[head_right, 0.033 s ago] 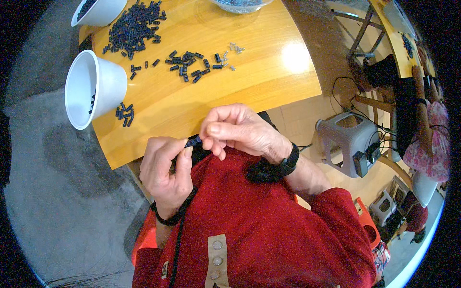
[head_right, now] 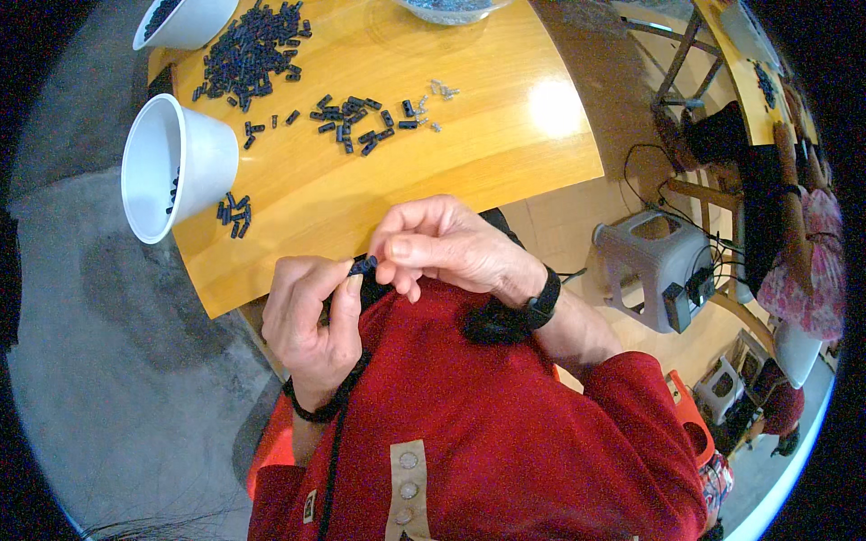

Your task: The person assembles components by hand, picking up a black plastic piece and a small metal pin and inserting the pin into the plastic piece. They repeat this process, handling one plastic piece and one pin at a time from the table.

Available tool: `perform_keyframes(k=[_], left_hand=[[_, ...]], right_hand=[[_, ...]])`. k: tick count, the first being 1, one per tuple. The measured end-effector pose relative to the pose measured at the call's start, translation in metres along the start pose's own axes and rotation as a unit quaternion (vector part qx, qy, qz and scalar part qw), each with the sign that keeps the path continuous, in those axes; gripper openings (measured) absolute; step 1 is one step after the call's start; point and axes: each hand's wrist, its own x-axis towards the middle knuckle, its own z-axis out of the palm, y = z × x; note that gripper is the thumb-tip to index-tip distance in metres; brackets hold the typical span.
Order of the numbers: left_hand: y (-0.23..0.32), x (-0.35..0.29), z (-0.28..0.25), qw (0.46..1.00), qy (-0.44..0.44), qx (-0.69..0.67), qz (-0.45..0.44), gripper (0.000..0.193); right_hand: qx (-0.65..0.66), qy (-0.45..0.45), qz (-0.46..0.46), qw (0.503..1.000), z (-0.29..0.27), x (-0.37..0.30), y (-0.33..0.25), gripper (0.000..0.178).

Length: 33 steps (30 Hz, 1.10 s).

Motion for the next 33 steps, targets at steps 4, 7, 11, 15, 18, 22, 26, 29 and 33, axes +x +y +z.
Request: perform_keyframes(k=[4,7,11,15,18,22,26,29,33], left_hand=[[0.0,0.001,0.003,1.0,0.001,0.012,0.014,0.026],[-0.002,-0.001,0.005,0.999,0.011,0.022,0.02,0.027],[-0.004,-0.004,0.005,0.999,0.001,0.043,0.03,0.032],[-0.005,-0.004,0.007,0.997,0.016,0.055,0.053,0.037],[-0.002,0.0,0.004,0.995,0.01,0.087,0.048,0.028],[-0.009,-0.003,0.002,0.998,0.002,0.036,0.054,0.027],[-0.011,-0.001,0.0,0.999,-0.029,0.009,0.042,0.025],[-0.012,0.001,-0.001,0.998,-0.051,0.007,0.044,0.025],[-0.016,0.0,0.001,0.998,-0.041,-0.014,0.044,0.027]], right_hand=[[0.056,-0.087,0.019,0.994,-0.005,0.013,0.008,0.031],[0.062,-0.075,0.056,0.994,-0.001,0.015,0.008,0.042],[0.11,-0.081,0.096,0.986,0.003,0.015,0.011,0.047],[0.13,-0.091,0.055,0.986,0.003,0.015,0.015,0.024],[0.096,-0.057,0.064,0.992,0.009,0.015,0.012,0.021],[0.068,-0.016,0.104,0.992,0.013,0.016,0.012,0.02],[0.045,-0.067,0.09,0.993,0.004,0.018,0.014,0.021],[0.089,-0.092,0.118,0.985,0.0,0.021,0.016,0.023],[0.104,-0.07,0.114,0.985,0.005,0.028,0.022,0.022]])
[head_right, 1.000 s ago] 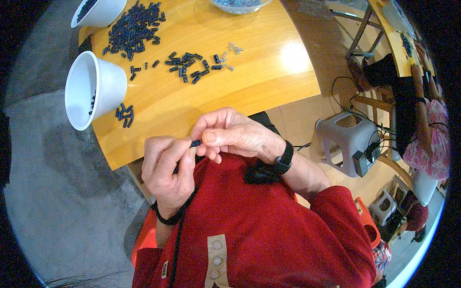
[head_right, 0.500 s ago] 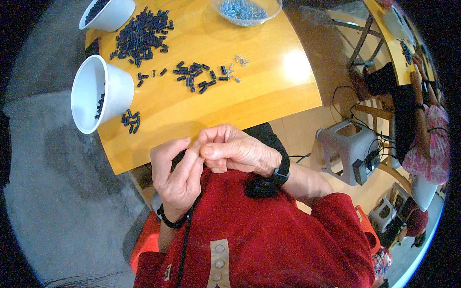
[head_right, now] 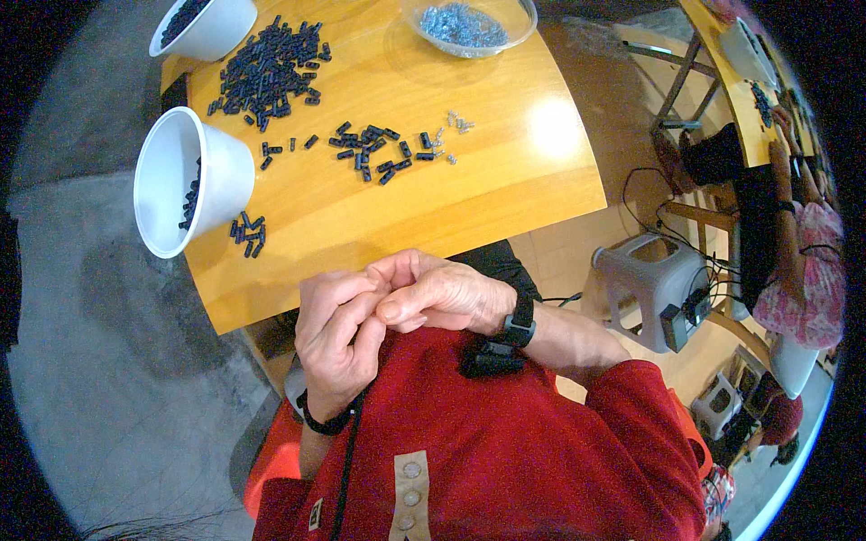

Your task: The person assembles components by hand, picking up a black plastic piece and a small metal pin and inserting the pin into the plastic piece. They repeat this process, handling one plastic piece and one pin at a time from the table.

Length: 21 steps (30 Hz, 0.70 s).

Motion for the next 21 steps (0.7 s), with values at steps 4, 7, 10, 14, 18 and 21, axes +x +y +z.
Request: perform_keyframes(k=[4,7,10,14,18,21], left_hand=[[-0.003,-0.002,0.001,0.999,0.041,-0.016,-0.014,0.026],[-0.003,-0.001,0.005,0.995,0.052,-0.063,-0.049,0.019],[-0.005,-0.003,-0.001,0.995,0.057,-0.047,-0.06,0.02],[-0.025,-0.015,-0.01,0.987,0.088,0.047,-0.125,0.018],[-0.068,-0.028,-0.024,0.958,0.133,0.183,-0.175,0.016],[-0.085,-0.03,-0.033,0.937,0.147,0.245,-0.202,0.015]], right_hand=[[0.021,-0.032,-0.017,0.999,-0.002,0.009,0.002,0.019],[0.019,0.0,-0.028,0.999,-0.001,0.008,0.003,0.019],[0.0,0.012,0.001,1.0,0.004,0.009,-0.002,0.022],[-0.138,0.101,0.014,0.985,0.024,0.01,-0.017,0.026],[-0.265,0.179,-0.056,0.946,0.014,0.009,-0.016,0.018],[-0.337,0.221,-0.119,0.907,0.011,0.011,-0.011,0.014]])
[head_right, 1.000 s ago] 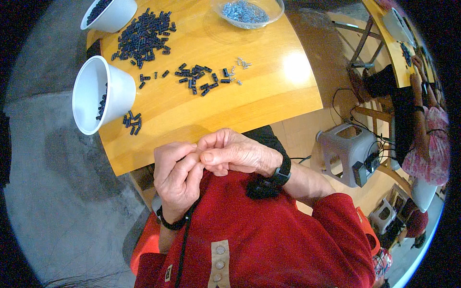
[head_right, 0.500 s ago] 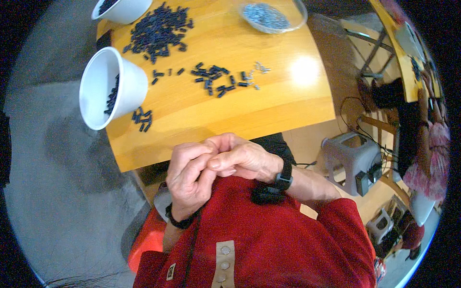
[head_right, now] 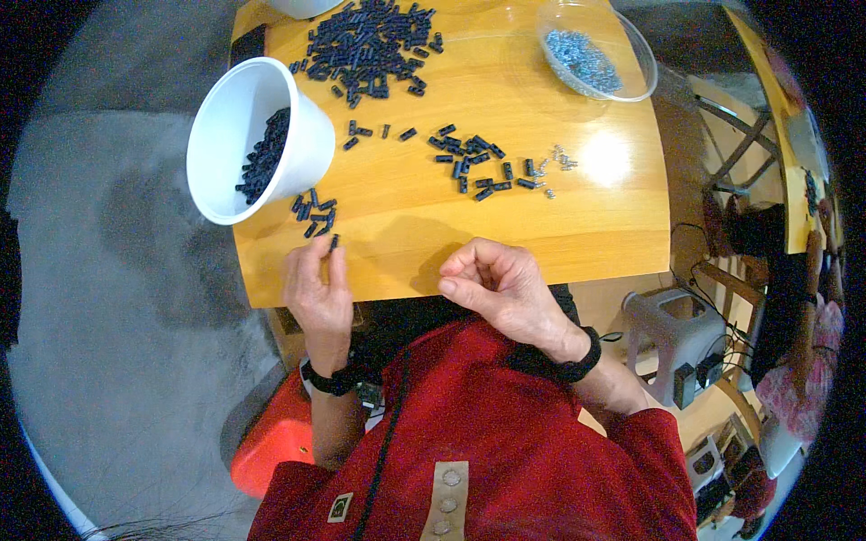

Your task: The person assembles components by hand, picking up a black plastic piece and a small metal pin and inserting the pin into the plastic piece. They repeat this process, handling one plastic piece and one pin at a time from the table.

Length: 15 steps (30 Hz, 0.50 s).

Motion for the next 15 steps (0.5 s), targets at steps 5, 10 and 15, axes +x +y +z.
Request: perform_keyframes(k=[5,10,15], left_hand=[[-0.011,0.01,0.005,0.997,0.022,0.07,0.027,0.014],[-0.017,0.008,0.013,0.998,0.03,0.056,0.023,0.016],[-0.012,0.008,0.009,0.995,0.055,0.072,0.036,0.02]], right_hand=[[-0.151,0.057,-0.056,0.985,-0.001,0.003,-0.016,0.012],[-0.32,0.163,-0.138,0.923,-0.007,0.013,-0.041,0.012],[-0.413,0.267,-0.194,0.849,-0.023,0.019,-0.055,0.007]])
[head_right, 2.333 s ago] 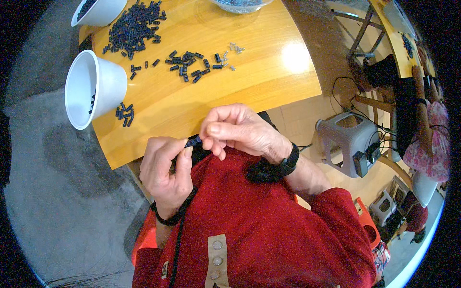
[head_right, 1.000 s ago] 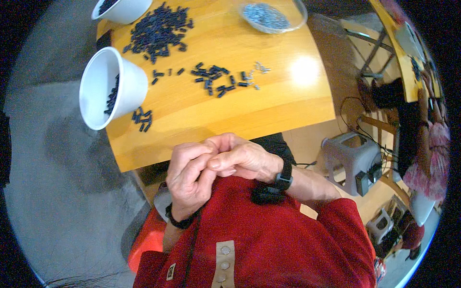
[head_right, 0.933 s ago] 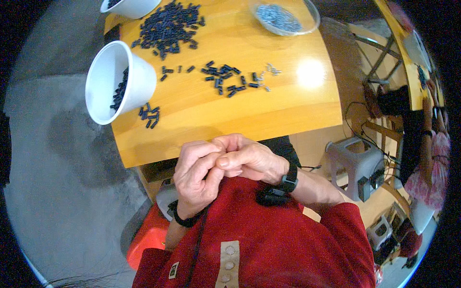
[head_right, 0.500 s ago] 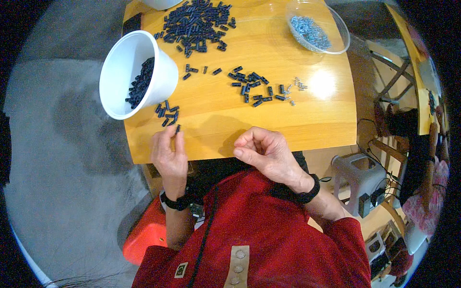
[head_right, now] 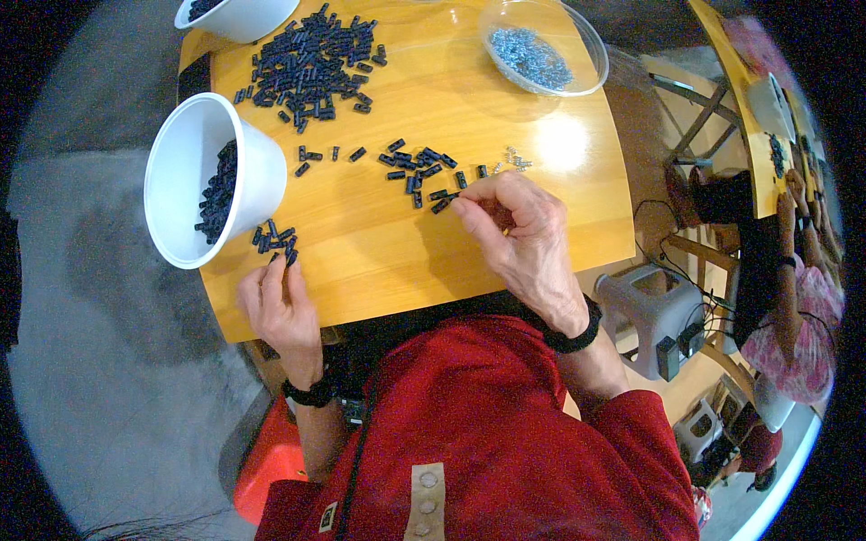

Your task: The person assembles components by hand, picking up a black plastic piece and a small metal pin and inserting the pin into the plastic piece. They repeat this process, handling one plastic piece and one pin at a time from the table.

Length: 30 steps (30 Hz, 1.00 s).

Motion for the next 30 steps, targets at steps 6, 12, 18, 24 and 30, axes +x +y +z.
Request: perform_keyframes(k=[6,12,18,24,30], left_hand=[[0.024,-0.004,-0.01,1.0,-0.013,-0.027,0.001,0.019],[0.052,-0.011,0.006,0.99,-0.069,-0.11,0.059,0.024],[0.063,-0.008,0.016,0.981,-0.096,-0.13,0.108,0.032],[0.068,-0.003,0.016,0.98,-0.122,-0.125,0.098,0.03],[0.07,-0.004,0.02,0.977,-0.127,-0.136,0.101,0.029]], right_hand=[[-0.103,0.018,-0.051,0.993,-0.004,-0.003,0.011,0.01],[-0.149,-0.004,-0.097,0.984,0.014,-0.011,0.008,0.022],[-0.236,-0.027,-0.122,0.964,0.027,-0.005,0.007,0.033],[-0.261,-0.027,-0.095,0.96,0.031,0.006,0.005,0.041],[-0.271,-0.05,-0.092,0.957,0.032,0.013,0.004,0.051]])
